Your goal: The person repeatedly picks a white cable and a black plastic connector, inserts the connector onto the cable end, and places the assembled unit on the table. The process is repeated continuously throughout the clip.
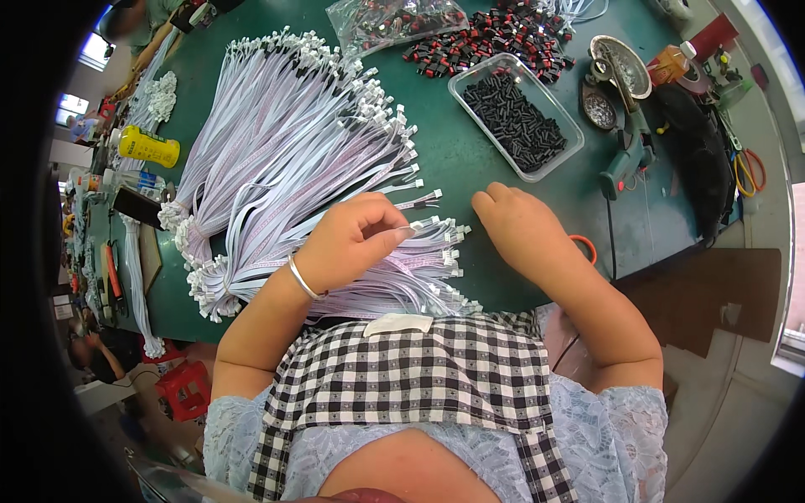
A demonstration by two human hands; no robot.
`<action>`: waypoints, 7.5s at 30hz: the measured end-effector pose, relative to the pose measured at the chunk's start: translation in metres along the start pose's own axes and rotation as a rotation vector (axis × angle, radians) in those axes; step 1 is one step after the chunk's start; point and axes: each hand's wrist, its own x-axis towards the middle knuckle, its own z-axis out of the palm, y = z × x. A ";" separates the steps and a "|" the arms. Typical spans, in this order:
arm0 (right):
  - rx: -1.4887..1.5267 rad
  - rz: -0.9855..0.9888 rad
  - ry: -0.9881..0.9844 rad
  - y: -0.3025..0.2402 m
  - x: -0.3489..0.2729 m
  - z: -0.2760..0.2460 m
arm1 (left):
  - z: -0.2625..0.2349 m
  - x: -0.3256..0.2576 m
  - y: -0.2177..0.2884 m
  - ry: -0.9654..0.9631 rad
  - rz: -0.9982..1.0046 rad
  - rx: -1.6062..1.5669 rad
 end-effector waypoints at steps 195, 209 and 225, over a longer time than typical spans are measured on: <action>1.319 0.213 0.024 -0.014 0.024 -0.025 | 0.004 -0.009 -0.037 0.027 -0.268 -0.900; 0.975 0.126 0.035 -0.051 0.027 0.011 | 0.009 -0.008 -0.035 0.096 -0.251 -0.895; 1.502 0.360 0.179 -0.053 0.033 0.008 | 0.010 -0.007 -0.038 0.148 -0.244 -0.933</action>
